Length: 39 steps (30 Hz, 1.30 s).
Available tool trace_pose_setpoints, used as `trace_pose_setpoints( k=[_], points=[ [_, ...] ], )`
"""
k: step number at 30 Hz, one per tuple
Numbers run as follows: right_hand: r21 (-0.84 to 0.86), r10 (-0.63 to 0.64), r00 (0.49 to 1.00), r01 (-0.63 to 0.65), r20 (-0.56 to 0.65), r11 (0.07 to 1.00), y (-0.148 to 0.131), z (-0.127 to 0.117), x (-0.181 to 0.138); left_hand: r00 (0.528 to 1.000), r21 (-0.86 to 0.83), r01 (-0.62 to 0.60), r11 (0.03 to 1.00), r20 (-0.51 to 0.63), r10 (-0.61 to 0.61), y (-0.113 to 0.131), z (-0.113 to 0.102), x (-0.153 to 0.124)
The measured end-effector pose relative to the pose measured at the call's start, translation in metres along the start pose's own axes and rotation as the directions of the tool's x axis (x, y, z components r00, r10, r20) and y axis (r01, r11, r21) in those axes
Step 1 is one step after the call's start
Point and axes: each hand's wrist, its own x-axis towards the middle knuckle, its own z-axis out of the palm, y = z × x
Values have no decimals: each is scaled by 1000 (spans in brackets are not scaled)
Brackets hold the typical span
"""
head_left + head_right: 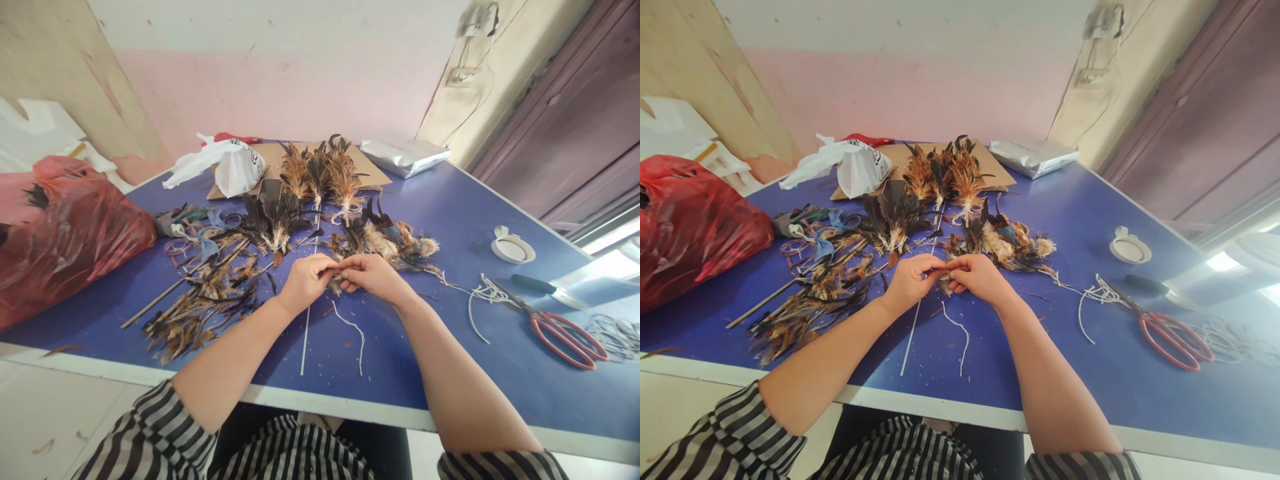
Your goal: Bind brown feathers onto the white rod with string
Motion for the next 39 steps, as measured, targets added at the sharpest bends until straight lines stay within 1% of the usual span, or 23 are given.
trace_pose_setpoints(
  k=[3,6,12,16,19,22,24,26,30,32,36,39],
  points=[
    [25,9,1000,-9,-2,1000,1,0,1,999,38,-45,998,0,45,-1,2,-1],
    [61,27,999,-26,-23,998,1,0,0,998,74,-63,995,-7,63,-1,2,-2],
    [125,67,997,-62,-38,990,2,2,2,999,103,-35,994,-21,38,0,2,-3],
    [251,81,992,-56,-92,966,5,1,5,999,103,-14,995,-43,19,-1,3,-3],
    [318,79,996,-60,-46,946,9,-3,6,999,104,-13,994,-46,18,-2,4,-3],
    [243,52,998,-60,38,968,11,-5,5,999,106,-20,994,-39,25,-1,4,-3],
    [183,32,997,-43,66,982,11,-5,4,999,110,-35,993,-30,39,-1,4,-4],
    [162,27,997,-37,66,986,10,-5,4,998,117,-49,992,-23,52,0,4,-4],
    [187,53,998,-59,35,981,9,-2,4,999,118,-40,992,-25,43,0,4,-5],
    [223,71,997,-75,28,972,8,-1,4,999,110,-23,994,-31,27,1,4,-5],
    [346,94,996,-89,3,934,8,0,5,999,88,-10,996,-39,13,2,4,-5],
    [390,100,995,-104,29,915,8,-2,4,999,84,-18,996,-47,22,2,3,-4]
  ],
)
